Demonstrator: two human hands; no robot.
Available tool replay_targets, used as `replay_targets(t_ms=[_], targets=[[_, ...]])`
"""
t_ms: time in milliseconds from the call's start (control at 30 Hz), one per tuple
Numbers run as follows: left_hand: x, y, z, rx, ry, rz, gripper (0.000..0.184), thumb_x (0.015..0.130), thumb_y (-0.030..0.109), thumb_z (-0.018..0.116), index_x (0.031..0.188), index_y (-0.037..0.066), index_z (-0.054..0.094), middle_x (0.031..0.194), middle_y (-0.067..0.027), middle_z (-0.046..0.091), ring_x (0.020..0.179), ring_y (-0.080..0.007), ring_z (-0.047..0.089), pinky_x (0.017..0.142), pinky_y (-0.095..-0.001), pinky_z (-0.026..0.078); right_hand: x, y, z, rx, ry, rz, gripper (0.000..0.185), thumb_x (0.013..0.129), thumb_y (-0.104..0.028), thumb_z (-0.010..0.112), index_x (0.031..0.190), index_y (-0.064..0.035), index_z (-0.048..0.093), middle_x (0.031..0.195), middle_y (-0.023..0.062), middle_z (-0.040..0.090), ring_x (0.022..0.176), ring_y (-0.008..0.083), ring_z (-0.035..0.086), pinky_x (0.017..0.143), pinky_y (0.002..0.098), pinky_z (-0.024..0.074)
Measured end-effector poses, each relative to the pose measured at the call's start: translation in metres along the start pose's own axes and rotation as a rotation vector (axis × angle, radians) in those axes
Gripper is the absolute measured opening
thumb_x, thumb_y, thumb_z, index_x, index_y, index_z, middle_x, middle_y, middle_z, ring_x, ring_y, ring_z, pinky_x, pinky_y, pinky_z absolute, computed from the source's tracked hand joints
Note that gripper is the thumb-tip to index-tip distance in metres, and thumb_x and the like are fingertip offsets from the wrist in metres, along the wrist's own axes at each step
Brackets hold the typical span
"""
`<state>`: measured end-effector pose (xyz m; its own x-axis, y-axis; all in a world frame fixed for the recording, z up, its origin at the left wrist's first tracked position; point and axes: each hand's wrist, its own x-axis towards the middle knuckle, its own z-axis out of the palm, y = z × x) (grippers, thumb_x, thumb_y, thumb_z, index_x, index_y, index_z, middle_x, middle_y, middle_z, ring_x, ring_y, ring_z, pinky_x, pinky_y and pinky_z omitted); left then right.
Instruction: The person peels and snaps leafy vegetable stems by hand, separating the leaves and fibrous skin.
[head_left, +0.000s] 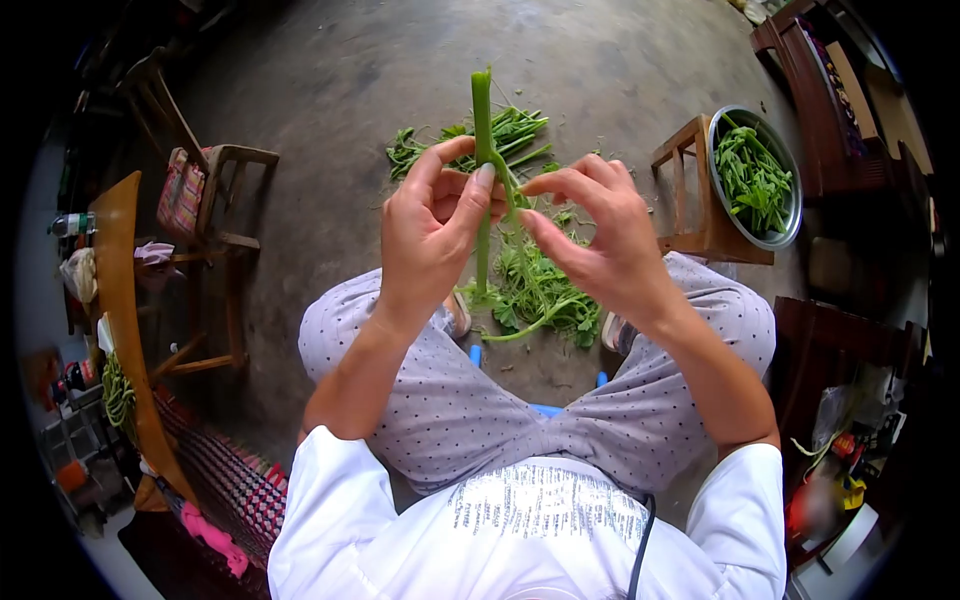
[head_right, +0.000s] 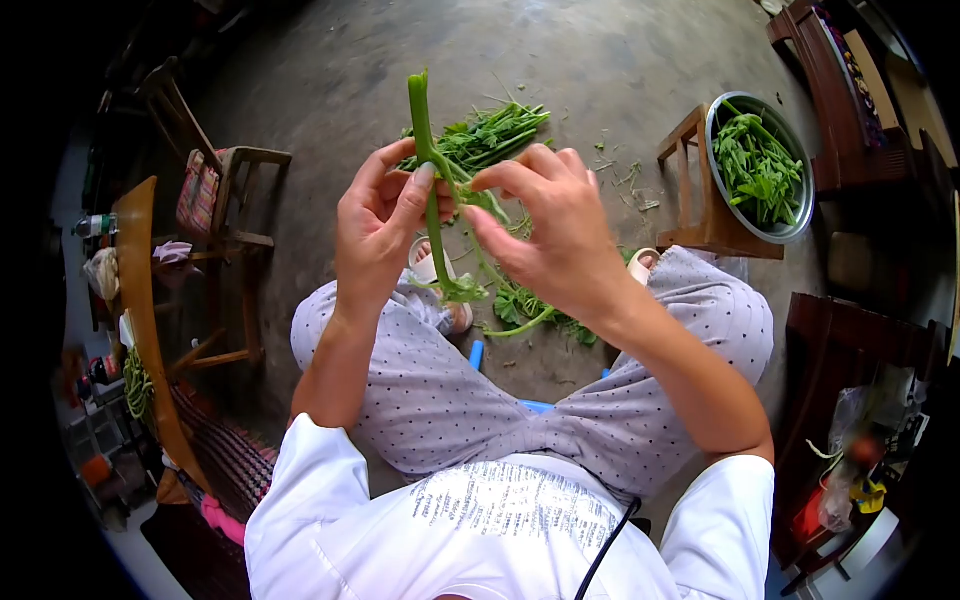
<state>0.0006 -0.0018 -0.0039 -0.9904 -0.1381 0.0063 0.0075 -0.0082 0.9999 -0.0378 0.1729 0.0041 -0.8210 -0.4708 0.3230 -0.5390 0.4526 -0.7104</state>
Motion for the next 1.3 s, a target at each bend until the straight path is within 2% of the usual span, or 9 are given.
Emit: replay_targets(t_ms=[100,167,300,367,467,800,900,1100,1300], targets=[[-0.002,-0.001,0.009,0.002,0.053,0.030,0.027,0.090,0.011,0.058,0.111,-0.005,0.053,0.077,-0.0086,0.068,0.072,-0.0113,0.066,0.065,-0.0231,0.052,0.003,0.002,0.011,0.121,0.049,0.039,0.018,0.075,-0.017,0.068,0.089,-0.0069,0.064,0.080,0.0066,0.063,0.077,0.0242,0.054,0.076,0.0367,0.0410],[-0.004,0.002,0.011,0.029,0.049,0.032,0.027,0.089,0.011,0.059,0.110,-0.005,0.053,0.075,-0.0087,0.068,0.070,-0.0112,0.066,0.064,-0.0230,0.052,0.006,0.004,0.009,0.301,-0.013,0.183,0.017,0.075,-0.012,0.065,0.090,-0.0051,0.062,0.082,0.0085,0.064,0.075,0.0261,0.055,0.076,0.0361,0.0414],[-0.006,0.009,0.006,0.147,0.009,-0.016,0.025,0.089,0.011,0.059,0.108,-0.005,0.053,0.074,-0.0093,0.067,0.068,-0.0112,0.066,0.061,-0.0232,0.052,0.007,0.002,0.002,0.332,-0.039,0.246,0.014,0.077,-0.011,0.065,0.090,-0.0075,0.063,0.081,0.0066,0.064,0.075,0.0245,0.054,0.076,0.0366,0.0391],[-0.006,0.011,0.004,0.115,-0.028,-0.054,0.025,0.089,0.011,0.058,0.107,-0.005,0.054,0.075,-0.0093,0.067,0.068,-0.0109,0.065,0.061,-0.0232,0.052,0.007,0.001,-0.003,0.026,-0.005,-0.021,0.014,0.077,-0.009,0.065,0.091,-0.0117,0.063,0.081,0.0020,0.063,0.078,0.0217,0.053,0.076,0.0361,0.0360],[-0.005,0.007,0.003,0.036,-0.093,-0.105,0.023,0.089,0.011,0.057,0.106,-0.005,0.054,0.076,-0.0091,0.067,0.068,-0.0106,0.065,0.060,-0.0234,0.053,0.008,0.009,-0.006,-0.153,0.037,-0.155,0.015,0.076,-0.008,0.067,0.089,-0.0155,0.064,0.081,-0.0018,0.061,0.080,0.0197,0.052,0.075,0.0354,0.0338],[-0.003,0.012,-0.009,-0.320,-0.338,-0.333,0.025,0.093,0.016,0.053,0.108,-0.004,0.052,0.077,-0.0089,0.064,0.065,-0.0128,0.065,0.060,-0.0250,0.055,0.016,0.015,-0.016,0.034,-0.007,-0.217,0.017,0.074,-0.002,0.066,0.085,-0.0136,0.065,0.081,-0.0014,0.061,0.083,0.0208,0.053,0.078,0.0344,0.0380],[-0.004,0.013,-0.007,-0.314,-0.303,-0.323,0.025,0.094,0.018,0.052,0.110,-0.002,0.054,0.077,-0.0072,0.063,0.063,-0.0109,0.064,0.057,-0.0205,0.052,0.015,0.012,-0.014,0.094,-0.039,-0.180,0.016,0.074,-0.001,0.066,0.088,-0.0099,0.064,0.080,0.0023,0.061,0.081,0.0239,0.056,0.075,0.0348,0.0421],[-0.006,0.003,-0.001,-0.164,-0.155,-0.198,0.025,0.093,0.014,0.053,0.110,-0.004,0.052,0.078,-0.0074,0.064,0.065,-0.0095,0.063,0.060,-0.0224,0.054,0.012,0.004,-0.010,0.191,-0.020,-0.127,0.014,0.077,-0.001,0.064,0.090,-0.0050,0.062,0.083,0.0103,0.059,0.073,0.0287,0.060,0.067,0.0359,0.0470],[-0.008,0.009,0.009,0.049,-0.042,-0.108,0.019,0.092,0.009,0.054,0.104,-0.004,0.053,0.074,-0.0064,0.064,0.062,-0.0087,0.062,0.056,-0.0225,0.054,0.011,0.003,-0.002,-0.058,0.000,-0.236,0.016,0.078,-0.005,0.063,0.093,-0.0036,0.057,0.083,0.0109,0.054,0.077,0.0283,0.057,0.068,0.0377,0.0465]])
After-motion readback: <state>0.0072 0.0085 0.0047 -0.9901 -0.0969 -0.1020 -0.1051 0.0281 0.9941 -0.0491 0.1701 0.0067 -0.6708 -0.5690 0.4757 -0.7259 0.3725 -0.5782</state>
